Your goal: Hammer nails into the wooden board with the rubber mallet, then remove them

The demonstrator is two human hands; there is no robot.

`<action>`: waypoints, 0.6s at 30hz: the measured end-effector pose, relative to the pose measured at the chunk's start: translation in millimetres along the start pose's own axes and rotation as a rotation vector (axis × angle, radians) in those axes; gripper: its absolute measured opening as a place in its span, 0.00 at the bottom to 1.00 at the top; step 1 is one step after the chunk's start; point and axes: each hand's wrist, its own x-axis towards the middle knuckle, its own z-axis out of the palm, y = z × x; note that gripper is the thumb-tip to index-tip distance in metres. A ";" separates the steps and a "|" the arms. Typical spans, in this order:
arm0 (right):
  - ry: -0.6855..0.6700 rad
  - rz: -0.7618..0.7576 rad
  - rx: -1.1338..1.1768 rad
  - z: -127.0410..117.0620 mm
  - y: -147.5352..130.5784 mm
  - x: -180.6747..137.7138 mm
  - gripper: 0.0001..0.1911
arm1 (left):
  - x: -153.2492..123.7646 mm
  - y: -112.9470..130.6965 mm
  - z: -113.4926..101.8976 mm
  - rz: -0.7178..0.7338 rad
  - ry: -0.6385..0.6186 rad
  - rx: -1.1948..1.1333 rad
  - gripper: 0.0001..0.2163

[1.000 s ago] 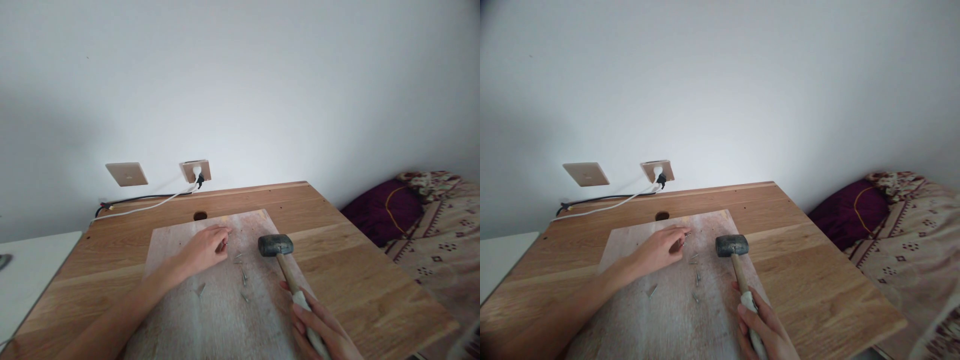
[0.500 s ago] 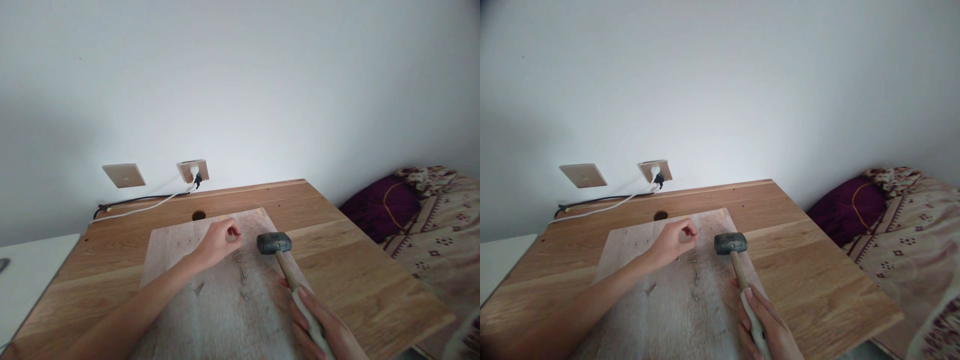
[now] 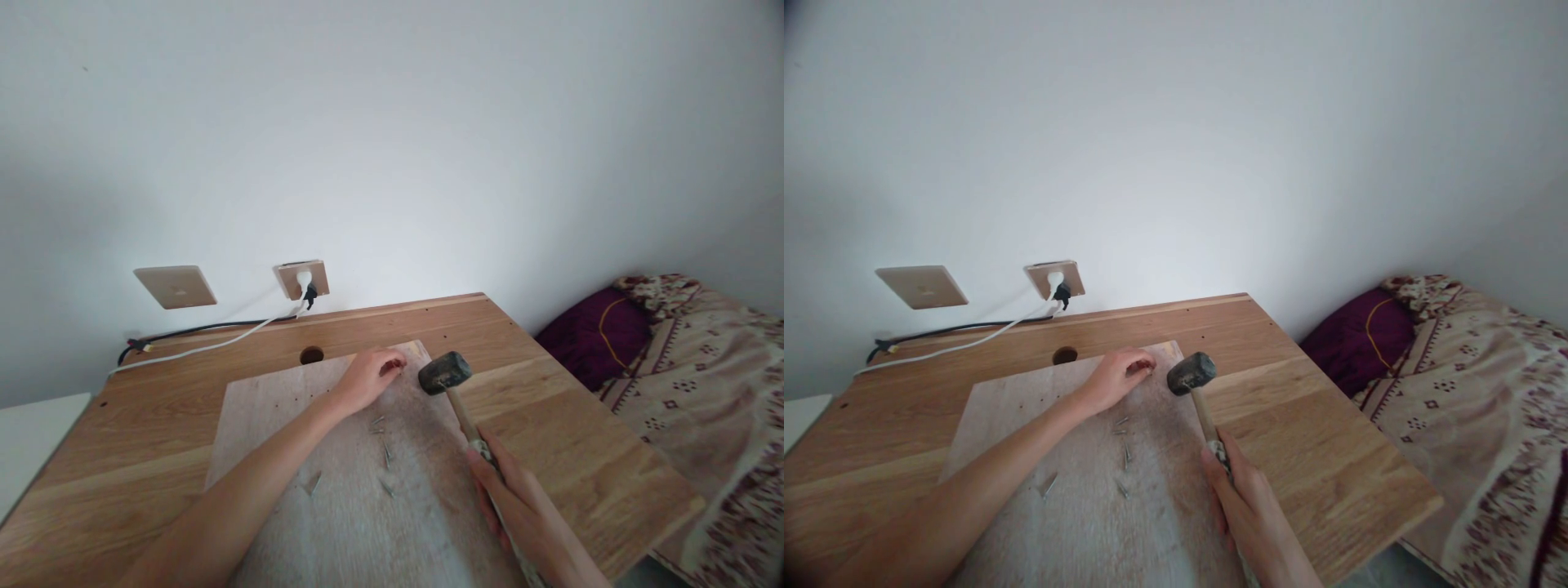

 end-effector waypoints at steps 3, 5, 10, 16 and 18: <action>-0.026 0.000 0.000 -1.1 -1.7 0.9 0.39 | -1.0 -2.3 -0.2 -0.008 -0.008 -0.011 0.07; -0.048 0.003 0.018 -1.9 -1.6 1.8 0.39 | -1.1 -2.9 0.2 0.005 -0.020 -0.012 0.07; -0.090 0.016 0.029 -3.6 -1.6 4.1 0.39 | -1.3 1.0 1.0 0.049 -0.013 0.106 0.08; -0.108 0.073 0.046 -1.1 -8.1 3.3 0.43 | -3.0 5.6 -0.2 0.053 -0.004 0.148 0.10; -0.084 0.091 0.065 -0.7 -10.4 3.3 0.42 | -3.5 5.4 -0.1 0.047 0.000 0.147 0.10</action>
